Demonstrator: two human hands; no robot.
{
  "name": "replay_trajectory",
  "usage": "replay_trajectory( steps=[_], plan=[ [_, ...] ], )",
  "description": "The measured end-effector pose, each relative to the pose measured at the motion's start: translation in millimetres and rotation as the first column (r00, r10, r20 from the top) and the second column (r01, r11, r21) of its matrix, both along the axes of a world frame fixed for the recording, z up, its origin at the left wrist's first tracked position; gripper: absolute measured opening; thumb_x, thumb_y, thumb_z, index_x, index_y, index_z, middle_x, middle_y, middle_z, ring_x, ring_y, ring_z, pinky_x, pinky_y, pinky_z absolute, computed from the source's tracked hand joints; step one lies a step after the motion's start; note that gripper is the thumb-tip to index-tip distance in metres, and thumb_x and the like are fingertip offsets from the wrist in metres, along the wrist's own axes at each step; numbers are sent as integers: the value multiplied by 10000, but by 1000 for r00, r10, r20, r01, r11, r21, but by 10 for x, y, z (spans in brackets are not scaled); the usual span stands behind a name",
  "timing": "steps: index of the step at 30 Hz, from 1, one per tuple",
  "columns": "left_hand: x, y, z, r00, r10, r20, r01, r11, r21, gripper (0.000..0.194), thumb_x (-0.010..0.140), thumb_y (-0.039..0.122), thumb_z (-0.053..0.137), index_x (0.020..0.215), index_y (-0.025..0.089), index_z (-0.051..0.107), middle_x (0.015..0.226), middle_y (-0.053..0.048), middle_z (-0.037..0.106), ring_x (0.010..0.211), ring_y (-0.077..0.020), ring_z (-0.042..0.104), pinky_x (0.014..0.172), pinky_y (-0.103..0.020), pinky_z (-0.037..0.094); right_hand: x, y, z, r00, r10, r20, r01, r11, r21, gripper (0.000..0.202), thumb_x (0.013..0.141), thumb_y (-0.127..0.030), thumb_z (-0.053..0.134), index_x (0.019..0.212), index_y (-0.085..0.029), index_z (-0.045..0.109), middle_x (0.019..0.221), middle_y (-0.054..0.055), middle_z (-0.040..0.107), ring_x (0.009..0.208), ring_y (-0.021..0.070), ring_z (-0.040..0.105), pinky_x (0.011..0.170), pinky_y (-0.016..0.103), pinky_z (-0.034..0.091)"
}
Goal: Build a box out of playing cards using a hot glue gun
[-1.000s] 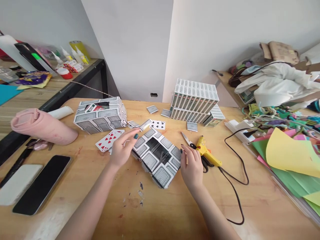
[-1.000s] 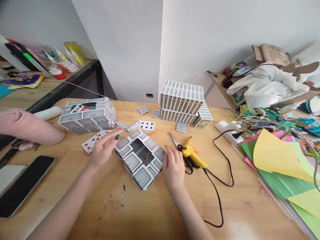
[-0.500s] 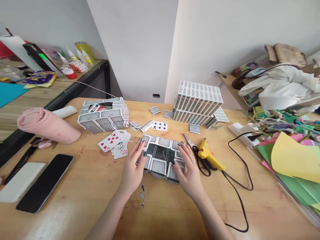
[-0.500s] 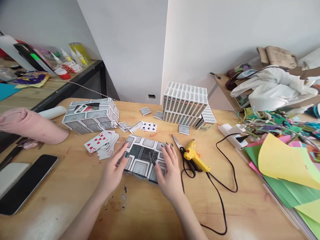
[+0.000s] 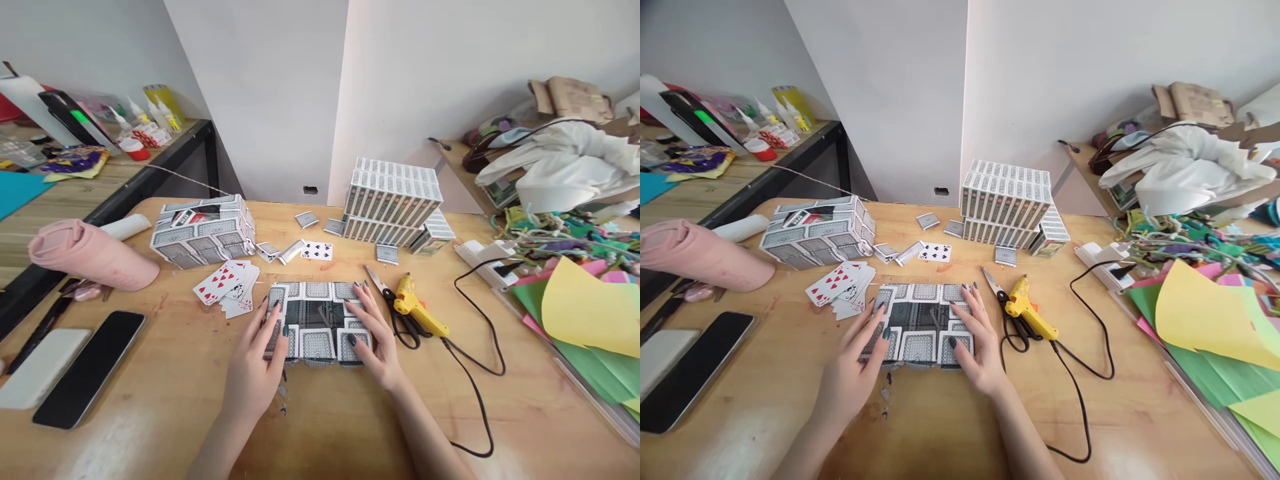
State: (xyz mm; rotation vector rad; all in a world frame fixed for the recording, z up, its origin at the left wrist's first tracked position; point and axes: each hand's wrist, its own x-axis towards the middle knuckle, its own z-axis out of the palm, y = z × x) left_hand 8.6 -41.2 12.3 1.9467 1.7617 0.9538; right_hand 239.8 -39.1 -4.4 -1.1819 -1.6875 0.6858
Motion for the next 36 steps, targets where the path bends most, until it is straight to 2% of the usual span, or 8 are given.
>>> replay_trajectory(
  steps=[6, 9, 13, 20, 24, 29, 33, 36],
  plan=[
    [-222, 286, 119, 986, 45, 161, -44, 999, -8, 305, 892, 360, 458, 854, 224, 728, 1121, -38, 679, 1051, -193, 622, 913, -299, 495, -16, -58, -23, 999, -51, -6, 52, 995, 84, 427, 847, -258, 466, 1264, -235, 555, 1393, 94, 483, 1365, 333, 297, 1051, 613, 295],
    [-265, 706, 170, 996, 8, 92, -7, 1000, -10, 297, 872, 368, 475, 948, 197, 706, 1038, -52, 710, 991, -202, 639, 876, -297, 498, -12, -58, -57, 997, -63, 32, 61, 995, 81, 414, 840, -262, 473, 1240, -228, 574, 1365, 101, 513, 1350, 338, 327, 1031, 608, 330],
    [-69, 1393, 166, 953, -193, -234, 151, 971, -184, 290, 849, 256, 464, 1043, 209, 673, 1023, -59, 710, 911, -207, 658, 837, -299, 486, -8, -52, -73, 997, -69, 27, 66, 993, 95, 407, 843, -277, 473, 1234, -231, 579, 1362, 98, 517, 1347, 334, 333, 1031, 599, 338],
    [363, 2105, -16, 914, -279, -294, 198, 940, -278, 312, 643, 144, 656, 955, 127, 661, 1081, -159, 655, 1039, -286, 597, 905, -340, 423, -7, -56, -54, 998, -62, 18, 60, 994, 94, 410, 844, -247, 474, 1243, -238, 567, 1364, 88, 512, 1355, 313, 323, 1051, 572, 327],
    [346, 2186, -13, 937, -269, -223, 188, 925, -329, 306, 602, 76, 638, 906, 117, 653, 969, -166, 688, 987, -305, 621, 869, -361, 440, -2, -43, -42, 999, -52, 11, 51, 995, 90, 404, 838, -256, 484, 1231, -238, 574, 1356, 90, 519, 1348, 316, 333, 1047, 568, 334],
    [198, 2070, 161, 971, -237, 20, 227, 896, -382, 473, 725, 171, 540, 1194, 109, 531, 931, -124, 710, 808, -227, 677, 738, -329, 511, 10, -38, -37, 999, -50, 12, 49, 995, 90, 390, 838, -273, 491, 1214, -233, 588, 1344, 92, 530, 1348, 318, 333, 1053, 563, 327],
    [165, 1846, 337, 928, -273, 254, 356, 851, -385, 411, 838, 202, 352, 1194, 101, 532, 1043, -124, 691, 831, -159, 684, 738, -280, 533, 28, -44, -64, 998, -50, -50, 54, 994, 90, 376, 853, -286, 475, 1205, -234, 593, 1345, 94, 528, 1343, 324, 339, 1055, 575, 317],
    [195, 1683, 478, 861, -267, 433, 441, 816, -374, 370, 828, 193, 377, 1126, 114, 582, 1061, -118, 688, 840, -163, 682, 770, -300, 531, 28, -8, -40, 983, -144, -114, 156, 983, 100, 385, 865, -290, 471, 1230, -225, 575, 1332, 103, 539, 1331, 315, 363, 1062, 576, 310]
  ],
)
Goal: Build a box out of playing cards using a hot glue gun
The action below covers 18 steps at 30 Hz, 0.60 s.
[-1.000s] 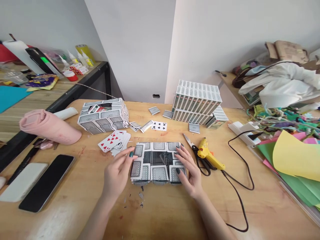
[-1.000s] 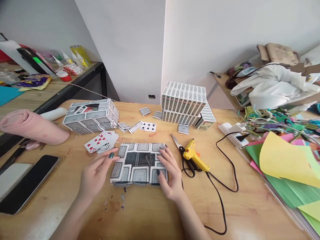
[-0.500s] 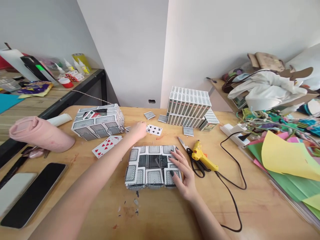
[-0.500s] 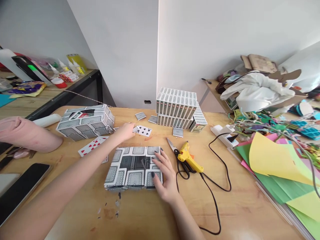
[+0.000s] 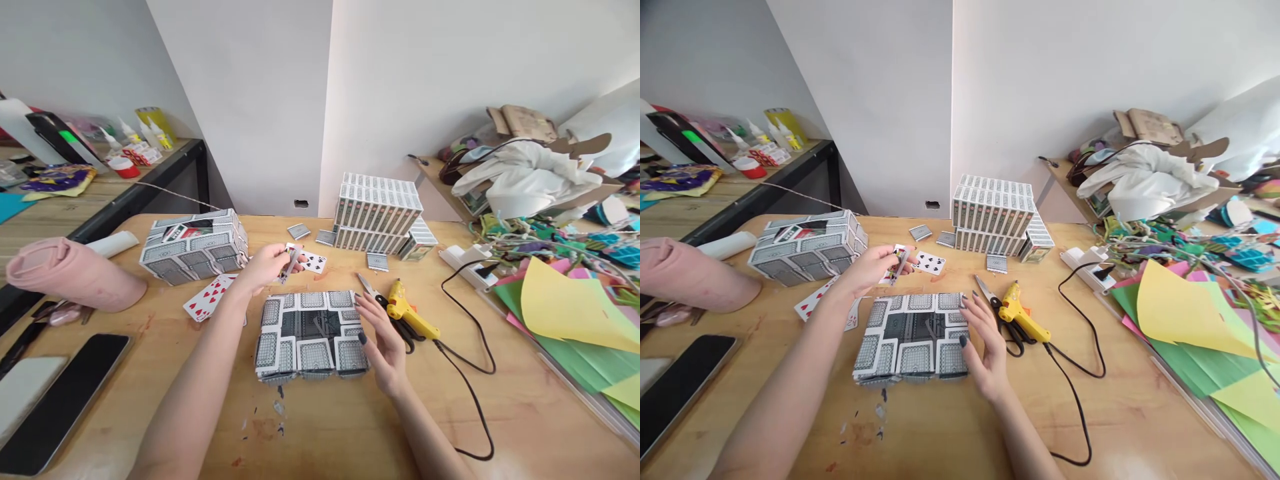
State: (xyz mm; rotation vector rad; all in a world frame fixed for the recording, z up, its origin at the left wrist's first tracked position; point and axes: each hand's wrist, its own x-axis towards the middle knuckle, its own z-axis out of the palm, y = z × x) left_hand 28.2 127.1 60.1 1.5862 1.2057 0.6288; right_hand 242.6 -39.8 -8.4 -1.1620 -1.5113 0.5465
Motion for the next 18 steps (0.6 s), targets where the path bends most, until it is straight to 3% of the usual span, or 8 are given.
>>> replay_trajectory(
  steps=[4, 7, 11, 14, 18],
  plan=[
    [36, -151, 130, 995, -6, 96, 9, 1000, -25, 258, 810, 213, 476, 1020, 164, 619, 1007, -77, 705, 927, -191, 667, 812, -308, 512, -58, 194, 226, 983, -160, -85, 156, 986, -55, 351, 869, -231, 500, 1214, -215, 564, 1148, 105, 657, 1132, 249, 579, 1000, 490, 427],
    [52, -221, 158, 996, 3, 93, -2, 1000, -5, 206, 833, 273, 491, 999, 187, 576, 972, -71, 706, 865, -196, 681, 722, -299, 517, -155, 445, 525, 982, -152, -111, 137, 982, -127, 298, 846, -240, 534, 1134, -206, 601, 966, 79, 713, 941, 207, 664, 878, 408, 526],
    [95, -308, 202, 999, 27, 17, -29, 993, 112, 197, 840, 371, 513, 929, 201, 558, 861, -33, 693, 772, -172, 653, 624, -251, 462, -341, 757, 861, 999, -31, 14, 34, 960, -277, 260, 774, -258, 615, 1021, -193, 666, 970, 70, 713, 875, 193, 670, 790, 343, 554],
    [137, -383, 281, 996, 25, -86, -4, 971, 238, 252, 847, 419, 494, 784, 186, 567, 704, 7, 623, 638, -135, 566, 551, -225, 379, -462, 861, 962, 998, -39, 58, 54, 958, -283, 151, 767, -231, 605, 873, -175, 698, 866, 59, 724, 781, 177, 672, 728, 312, 550],
    [159, -471, 362, 985, -94, -145, 134, 947, 292, 260, 870, 401, 450, 805, 195, 595, 685, 25, 585, 580, -108, 483, 521, -217, 323, -413, 850, 989, 994, -88, 68, 104, 956, -273, 106, 761, -247, 609, 752, -171, 682, 718, 40, 708, 667, 165, 655, 633, 286, 526]
  ],
)
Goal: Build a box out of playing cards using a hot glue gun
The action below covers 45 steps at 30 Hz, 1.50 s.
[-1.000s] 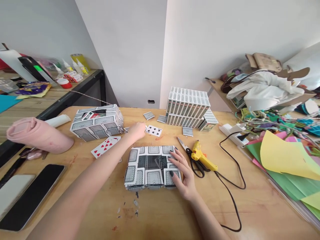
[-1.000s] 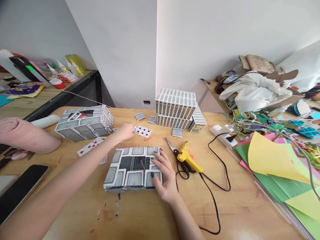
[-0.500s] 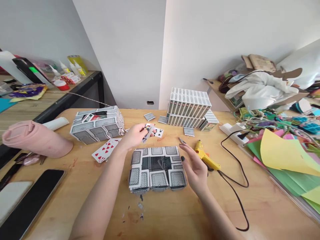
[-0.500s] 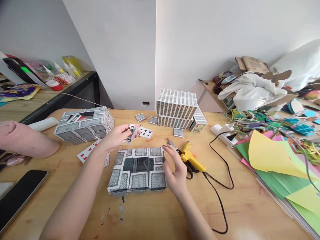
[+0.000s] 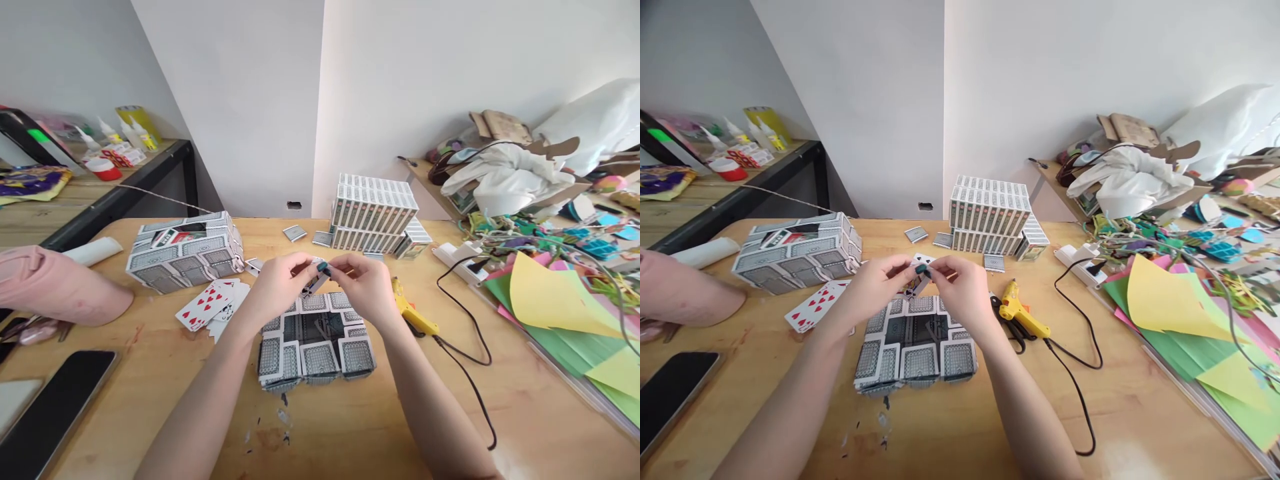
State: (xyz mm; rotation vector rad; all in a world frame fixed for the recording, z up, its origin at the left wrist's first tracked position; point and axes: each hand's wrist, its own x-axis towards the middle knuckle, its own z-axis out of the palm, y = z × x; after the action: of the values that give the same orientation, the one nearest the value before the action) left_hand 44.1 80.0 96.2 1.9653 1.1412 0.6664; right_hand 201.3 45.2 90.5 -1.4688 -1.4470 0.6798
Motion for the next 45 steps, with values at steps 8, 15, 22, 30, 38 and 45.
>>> replay_trajectory(
  steps=[8, 15, 22, 30, 38, 45],
  plan=[
    [-170, 33, 32, 981, 93, -168, -73, 990, 119, 219, 871, 350, 411, 713, 206, 458, 549, 54, 454, 476, -97, 366, 466, -226, 231, 1173, -452, -370, 832, -186, 523, 324, 928, -185, 325, 755, -261, 561, 1059, -190, 653, 1048, 83, 695, 970, 247, 642, 874, 401, 482],
    [-333, 101, 108, 969, 190, -155, -164, 973, 165, 218, 833, 368, 451, 719, 195, 519, 608, 21, 557, 521, -110, 441, 482, -222, 282, 1557, -737, -882, 744, 3, 668, 291, 899, -328, 418, 739, -246, 545, 1141, -151, 611, 1156, 130, 644, 1054, 277, 603, 909, 385, 456],
    [-421, 139, 114, 957, 260, -128, -244, 961, 128, 219, 829, 381, 456, 868, 207, 583, 646, 9, 631, 517, -129, 514, 482, -226, 335, 1863, -744, -715, 991, -130, -32, 110, 927, -359, 440, 794, -493, 557, 1082, -168, 626, 1066, 126, 670, 825, 218, 641, 715, 340, 526],
    [-419, 125, 169, 948, 258, -188, -237, 963, 128, 244, 810, 393, 493, 866, 209, 643, 706, 1, 662, 569, -131, 527, 493, -213, 345, 2131, -641, -857, 972, -178, -156, 63, 831, -553, 448, 832, -519, 463, 851, -126, 680, 813, 139, 704, 705, 214, 637, 672, 323, 516],
    [-426, 154, 126, 952, 255, -167, -238, 964, 114, 236, 763, 320, 536, 909, 205, 682, 682, -7, 667, 507, -123, 491, 468, -227, 343, 1789, -788, -652, 736, -214, 642, 407, 898, -168, 240, 782, -365, 510, 793, -183, 667, 848, 95, 686, 753, 228, 634, 719, 345, 476],
    [-430, 123, 109, 965, 217, -147, -217, 976, 14, 178, 838, 294, 436, 870, 197, 582, 622, 14, 624, 441, -100, 490, 444, -217, 360, 1176, -758, -791, 663, 118, 740, 296, 866, -404, 226, 753, -340, 559, 851, -160, 654, 866, 115, 667, 786, 237, 638, 642, 308, 455]
  ],
)
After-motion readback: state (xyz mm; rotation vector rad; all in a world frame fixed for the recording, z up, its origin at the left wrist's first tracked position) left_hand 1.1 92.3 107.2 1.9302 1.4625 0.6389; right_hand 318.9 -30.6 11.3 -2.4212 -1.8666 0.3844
